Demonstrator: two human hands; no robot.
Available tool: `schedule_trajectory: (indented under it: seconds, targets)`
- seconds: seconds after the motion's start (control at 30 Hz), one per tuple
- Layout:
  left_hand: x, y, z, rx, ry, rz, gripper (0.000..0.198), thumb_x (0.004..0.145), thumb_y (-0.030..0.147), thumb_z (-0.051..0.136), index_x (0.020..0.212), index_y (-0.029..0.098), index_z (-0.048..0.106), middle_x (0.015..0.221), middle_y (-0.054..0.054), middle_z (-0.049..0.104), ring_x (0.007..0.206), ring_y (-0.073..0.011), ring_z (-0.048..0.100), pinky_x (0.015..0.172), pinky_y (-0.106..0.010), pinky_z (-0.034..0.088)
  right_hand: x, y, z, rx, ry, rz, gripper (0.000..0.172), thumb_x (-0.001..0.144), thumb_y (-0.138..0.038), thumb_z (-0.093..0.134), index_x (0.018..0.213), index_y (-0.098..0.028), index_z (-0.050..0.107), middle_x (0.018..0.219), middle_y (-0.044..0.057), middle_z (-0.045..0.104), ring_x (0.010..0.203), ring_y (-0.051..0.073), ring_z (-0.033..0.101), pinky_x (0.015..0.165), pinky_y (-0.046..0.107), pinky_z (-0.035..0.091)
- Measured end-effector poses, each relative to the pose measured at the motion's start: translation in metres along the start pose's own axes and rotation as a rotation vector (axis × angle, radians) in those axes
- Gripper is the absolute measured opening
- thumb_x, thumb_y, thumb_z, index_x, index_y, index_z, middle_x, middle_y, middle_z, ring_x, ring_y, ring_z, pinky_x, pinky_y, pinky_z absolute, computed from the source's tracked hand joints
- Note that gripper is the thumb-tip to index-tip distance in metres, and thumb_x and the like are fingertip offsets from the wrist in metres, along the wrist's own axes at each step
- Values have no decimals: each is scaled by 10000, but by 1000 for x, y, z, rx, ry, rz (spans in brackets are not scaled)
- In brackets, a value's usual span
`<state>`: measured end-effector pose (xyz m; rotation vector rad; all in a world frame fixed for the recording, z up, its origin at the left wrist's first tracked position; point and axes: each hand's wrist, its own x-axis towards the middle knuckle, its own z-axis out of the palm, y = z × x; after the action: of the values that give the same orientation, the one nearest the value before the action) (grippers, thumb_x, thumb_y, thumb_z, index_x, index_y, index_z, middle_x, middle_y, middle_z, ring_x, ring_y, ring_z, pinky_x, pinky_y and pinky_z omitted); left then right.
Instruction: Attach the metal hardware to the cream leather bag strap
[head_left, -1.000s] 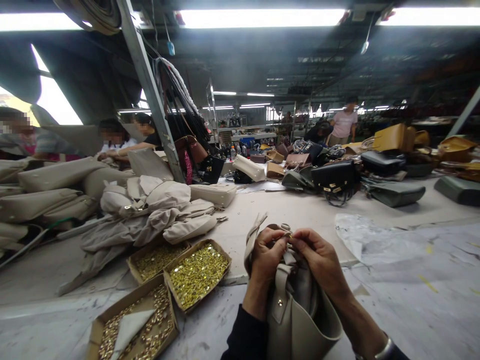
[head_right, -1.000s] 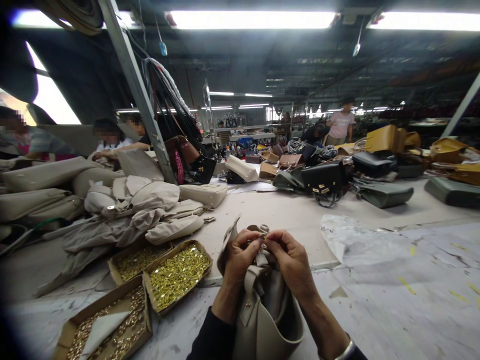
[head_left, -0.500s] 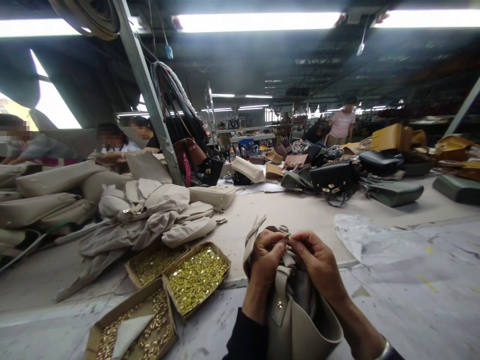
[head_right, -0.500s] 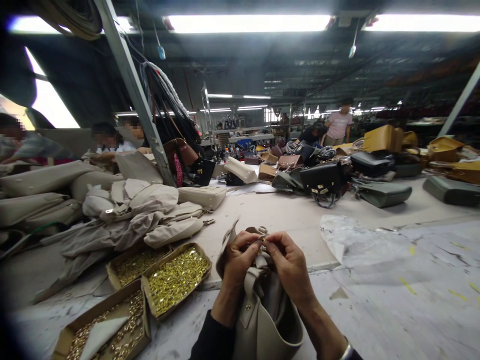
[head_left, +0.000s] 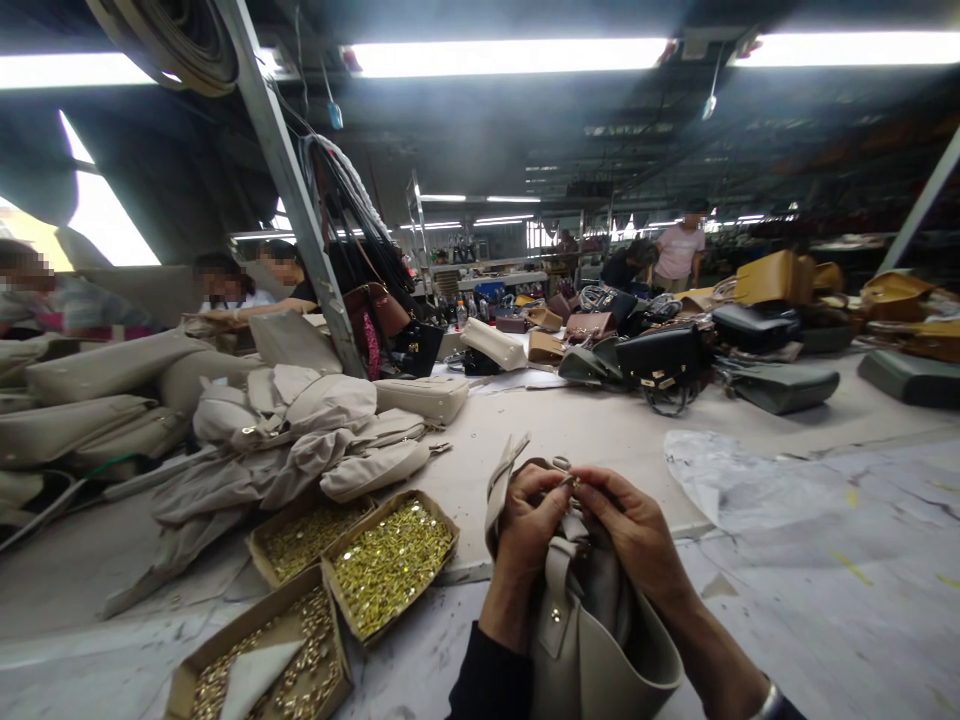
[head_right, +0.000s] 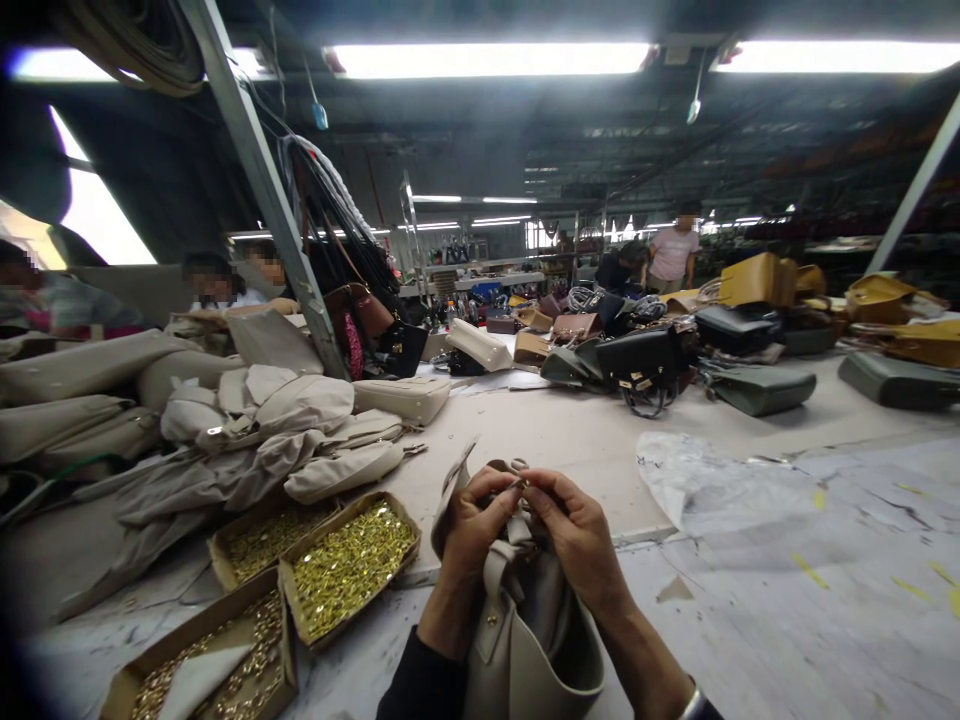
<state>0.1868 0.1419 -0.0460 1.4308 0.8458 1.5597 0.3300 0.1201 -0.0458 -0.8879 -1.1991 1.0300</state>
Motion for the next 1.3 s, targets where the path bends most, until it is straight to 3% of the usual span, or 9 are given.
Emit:
schedule_trajectory:
  seconds: [0.13,0.27,0.4,0.6,0.8,0.9,1.07,1.2,1.3]
  targets:
    - [0,1,1,-8,-12,7,159,797,310,732,809,156,771,838,-59,654,825,-173,619,781,-254,499,0,1,-1,11,-1,-4,382,810,-527,855,1022,-218,786,952,45,731,802,190,615,680,271,504]
    - [0,1,2,-1,-7,21,153,800,300,720,813,156,770,843,-59,658,827,-175,623,782,-257,502,-2,3,0,-11,2,-28,350,853,-514,823,1042,-223,771,989,46,729,864,203,630,756,286,513]
    - [0,1,2,9,14,18,170,814,317,723,822,155,773,827,-57,656,801,-165,616,742,-241,494,-7,2,2,-93,4,-144,259,949,-446,742,1131,-263,730,1009,29,716,908,205,646,807,295,513]
    - [1,-2,0,36,34,8,176,804,328,722,812,160,773,834,-63,675,833,-182,637,778,-261,508,-9,-4,7,-229,-30,-332,167,1009,-391,647,1001,-268,759,995,41,699,946,231,642,843,327,526]
    - [0,-4,0,15,90,-56,188,797,336,744,827,154,781,936,-95,719,957,-238,674,908,-323,527,-7,3,7,-185,17,-216,151,952,-407,726,989,-264,756,989,18,715,943,217,647,867,313,519]
    - [0,-4,1,76,88,-163,176,806,308,727,863,152,786,881,-83,727,901,-229,675,871,-318,527,-8,5,7,-116,38,-115,226,920,-461,762,988,-245,756,990,27,727,933,222,650,842,315,528]
    - [0,-4,2,89,74,-210,173,793,296,730,864,157,803,845,-69,722,861,-205,672,819,-279,528,-7,10,2,-1,65,1,314,862,-506,823,980,-229,736,924,24,714,847,206,634,761,303,523]
    - [-1,-7,3,75,84,-252,166,769,291,762,860,160,807,792,-61,699,834,-203,671,722,-245,529,-5,13,-2,42,62,27,352,816,-507,864,937,-213,714,854,19,688,770,184,594,678,275,495]
    - [-2,-11,5,67,99,-252,170,764,291,761,856,154,806,787,-70,691,849,-217,673,689,-241,528,-5,12,-2,32,31,10,338,834,-501,852,940,-212,712,857,16,683,791,187,597,713,279,500]
